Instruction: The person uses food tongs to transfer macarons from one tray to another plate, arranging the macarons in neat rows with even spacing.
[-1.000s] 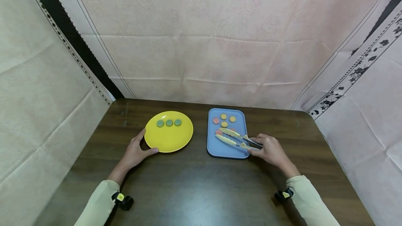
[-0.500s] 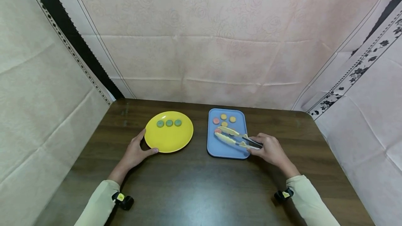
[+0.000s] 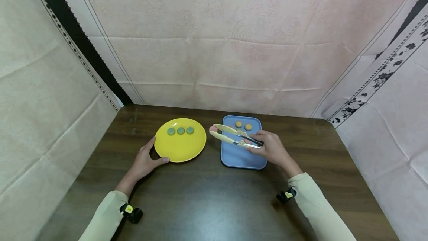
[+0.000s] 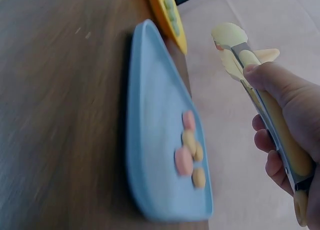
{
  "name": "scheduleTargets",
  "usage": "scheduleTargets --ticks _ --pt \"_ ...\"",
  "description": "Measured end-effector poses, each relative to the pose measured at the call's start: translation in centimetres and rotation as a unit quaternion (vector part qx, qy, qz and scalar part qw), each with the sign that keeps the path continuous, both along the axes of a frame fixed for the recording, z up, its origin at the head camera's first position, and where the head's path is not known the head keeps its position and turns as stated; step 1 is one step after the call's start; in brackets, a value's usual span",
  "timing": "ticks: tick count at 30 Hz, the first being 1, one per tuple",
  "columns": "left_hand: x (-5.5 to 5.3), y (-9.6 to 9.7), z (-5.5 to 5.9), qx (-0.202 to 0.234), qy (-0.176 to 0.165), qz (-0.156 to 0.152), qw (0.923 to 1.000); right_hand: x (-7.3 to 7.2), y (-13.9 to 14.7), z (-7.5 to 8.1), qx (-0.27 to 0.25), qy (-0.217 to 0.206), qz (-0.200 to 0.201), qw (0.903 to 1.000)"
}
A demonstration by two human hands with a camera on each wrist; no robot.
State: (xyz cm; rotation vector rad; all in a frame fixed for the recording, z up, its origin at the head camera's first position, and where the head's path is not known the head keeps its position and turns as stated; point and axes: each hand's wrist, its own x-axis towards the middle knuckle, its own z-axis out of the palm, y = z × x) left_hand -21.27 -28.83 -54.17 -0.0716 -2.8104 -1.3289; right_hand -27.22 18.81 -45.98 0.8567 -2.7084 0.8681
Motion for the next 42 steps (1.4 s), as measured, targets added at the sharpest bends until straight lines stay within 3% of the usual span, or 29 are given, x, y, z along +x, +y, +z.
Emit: scheduleTargets --ticks 11,18,27,42 --pt "-0.6 -0.1 0.3 0.000 -0.005 -0.005 1.0000 -2.0 -6.2 0.6 0.013 0.060 0.056 0.9965" --pt "-0.5 -0.1 0.2 -0.004 -0.007 -0.004 1.0000 -2.3 -9.9 0.1 0.024 0.015 0.078 0.9966" --pt "-0.2 0.0 0.0 -0.017 -0.022 0.008 0.9996 -2.8 -13.3 -1.0 0.051 -0.010 0.102 0.9934" --pt "-0.2 -0.1 -0.1 -0.009 -0.023 0.006 0.9997 -3.2 -15.5 -2.1 0.075 -0.035 0.113 0.9902"
